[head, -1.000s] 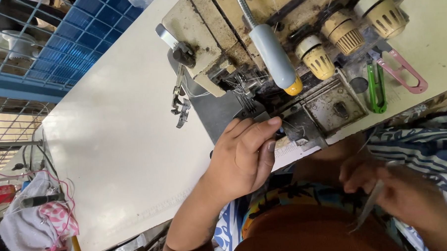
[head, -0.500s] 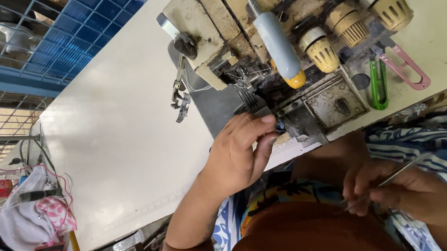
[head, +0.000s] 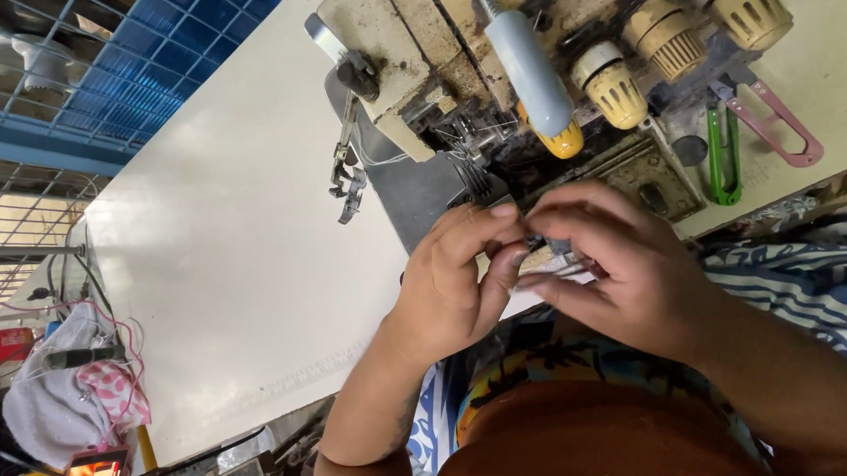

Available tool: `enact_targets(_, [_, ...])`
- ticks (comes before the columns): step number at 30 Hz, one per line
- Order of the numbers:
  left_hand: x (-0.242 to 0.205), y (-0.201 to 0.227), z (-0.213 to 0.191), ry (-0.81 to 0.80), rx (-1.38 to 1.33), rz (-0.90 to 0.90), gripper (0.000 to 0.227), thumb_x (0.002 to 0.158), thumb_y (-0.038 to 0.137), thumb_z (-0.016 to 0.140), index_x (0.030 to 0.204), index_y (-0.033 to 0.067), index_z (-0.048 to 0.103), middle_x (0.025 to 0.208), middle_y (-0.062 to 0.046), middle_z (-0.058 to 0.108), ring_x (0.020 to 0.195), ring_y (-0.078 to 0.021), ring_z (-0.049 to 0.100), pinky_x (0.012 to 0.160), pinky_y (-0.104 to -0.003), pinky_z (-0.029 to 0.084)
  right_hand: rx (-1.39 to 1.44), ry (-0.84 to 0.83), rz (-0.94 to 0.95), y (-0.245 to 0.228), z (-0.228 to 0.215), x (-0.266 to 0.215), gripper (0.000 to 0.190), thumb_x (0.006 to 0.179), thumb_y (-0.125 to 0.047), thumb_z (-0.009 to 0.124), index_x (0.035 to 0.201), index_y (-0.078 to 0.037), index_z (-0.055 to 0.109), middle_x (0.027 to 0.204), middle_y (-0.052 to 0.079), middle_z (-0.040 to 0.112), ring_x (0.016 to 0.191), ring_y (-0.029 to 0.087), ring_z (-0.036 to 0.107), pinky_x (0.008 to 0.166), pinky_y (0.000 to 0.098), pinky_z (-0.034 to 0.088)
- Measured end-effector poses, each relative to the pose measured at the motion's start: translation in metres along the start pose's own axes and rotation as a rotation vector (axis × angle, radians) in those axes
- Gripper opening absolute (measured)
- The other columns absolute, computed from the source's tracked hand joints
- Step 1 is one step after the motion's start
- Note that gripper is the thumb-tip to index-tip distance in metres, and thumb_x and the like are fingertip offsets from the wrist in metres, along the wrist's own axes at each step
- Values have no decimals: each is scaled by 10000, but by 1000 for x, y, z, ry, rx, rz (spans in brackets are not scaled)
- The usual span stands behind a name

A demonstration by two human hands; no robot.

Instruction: The person is threading an industrial overlock sewing machine using tweezers to guide the thread through various components.

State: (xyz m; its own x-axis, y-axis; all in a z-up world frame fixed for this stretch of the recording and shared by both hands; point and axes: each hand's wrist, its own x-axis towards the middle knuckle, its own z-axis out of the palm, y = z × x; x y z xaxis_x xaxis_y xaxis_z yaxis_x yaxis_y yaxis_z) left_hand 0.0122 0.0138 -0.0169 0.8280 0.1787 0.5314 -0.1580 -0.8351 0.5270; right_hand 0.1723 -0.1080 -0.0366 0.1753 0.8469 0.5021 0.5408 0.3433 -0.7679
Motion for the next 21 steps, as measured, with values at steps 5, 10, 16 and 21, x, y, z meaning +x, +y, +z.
enact_targets(5, [-6,0,-4,-15,-282,-100,457,1079,-19,472,1438,111,221,925,-104,500,802,-214,526,716,-304,465,225,73,87,-2,-7,-1,78,820,-33,700,891,-30,669,915,97,680,764,150,655,676,235,515])
enact_targets(10, [2,5,-11,-57,-285,-153,363,1077,62,465,1405,104,315,976,-88,539,850,-203,563,745,-305,484,517,-18,102,10,-11,-20,92,839,-50,649,930,-49,660,917,95,704,755,145,687,642,220,587])
enact_targets(16, [20,30,-3,-297,188,35,450,919,66,568,1356,88,465,1169,-79,646,1070,-264,597,938,-374,426,853,-53,95,7,-33,-47,110,896,-155,603,931,-65,657,880,103,747,545,100,657,487,199,572])
enact_targets(21, [30,37,1,-249,257,88,178,975,155,614,838,53,562,790,-92,570,752,-272,542,798,-347,334,1024,-43,-55,153,-68,-128,174,1002,-203,572,1152,-175,656,961,-33,750,623,-24,673,444,104,493])
